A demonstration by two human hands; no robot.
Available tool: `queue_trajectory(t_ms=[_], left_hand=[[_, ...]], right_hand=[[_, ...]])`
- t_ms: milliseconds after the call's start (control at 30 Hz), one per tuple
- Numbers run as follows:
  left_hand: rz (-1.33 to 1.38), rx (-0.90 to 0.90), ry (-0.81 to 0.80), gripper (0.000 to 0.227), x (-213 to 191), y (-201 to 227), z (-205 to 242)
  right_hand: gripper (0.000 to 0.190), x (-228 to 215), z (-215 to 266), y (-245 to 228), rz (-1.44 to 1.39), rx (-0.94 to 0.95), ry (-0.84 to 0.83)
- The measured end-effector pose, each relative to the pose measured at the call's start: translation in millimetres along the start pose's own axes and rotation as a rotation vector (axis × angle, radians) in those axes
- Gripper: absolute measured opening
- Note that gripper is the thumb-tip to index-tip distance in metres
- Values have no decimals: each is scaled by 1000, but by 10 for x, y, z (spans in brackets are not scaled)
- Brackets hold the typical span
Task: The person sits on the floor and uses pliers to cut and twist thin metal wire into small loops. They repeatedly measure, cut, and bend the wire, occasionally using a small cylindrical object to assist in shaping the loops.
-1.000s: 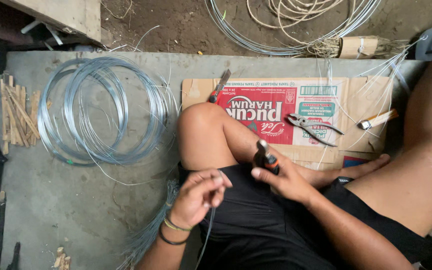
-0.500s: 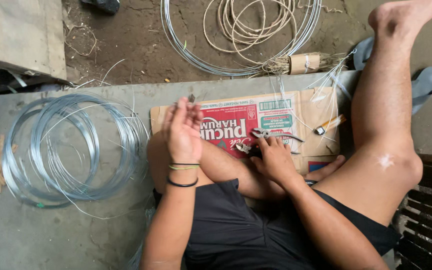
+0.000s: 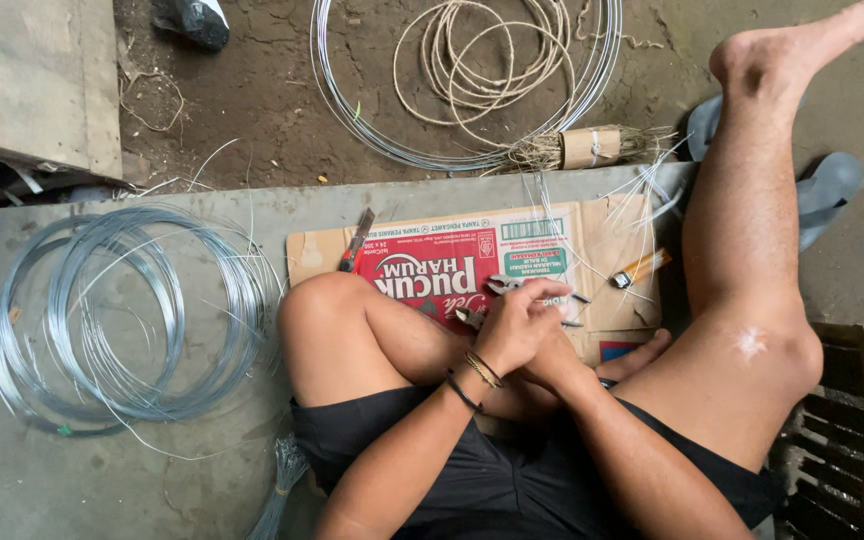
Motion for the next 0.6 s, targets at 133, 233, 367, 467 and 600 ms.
queue_trajectory(t_ms=[133,233,367,467,600], left_hand=[[-652,273,27,30,-9,485,279],[-629,230,75,40,-341,637,480],[-425,242,289,32,-1477,733,833],[-249,149,669,22,-2790,585,1342],[401,108,1035,17,-4127,30,2060]], right_hand=[[44,100,73,-125,85,-105,-101],[52,-67,9,-436,193,-104,-151],[60,-265,-45,-791,211,43,-323],[61,-427,-157,-1058,242,-35,-294],[61,-445,-215,-1083,219,-32,-308]])
Point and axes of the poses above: each hand's wrist, its own z-axis away from the middle knuckle, its own x-axis out of the palm, y = z × x, the point moved 10 cm from there along -z, towards the middle knuckle, and after that the axes turned 8 degrees about -x, right-handed, at the moved point
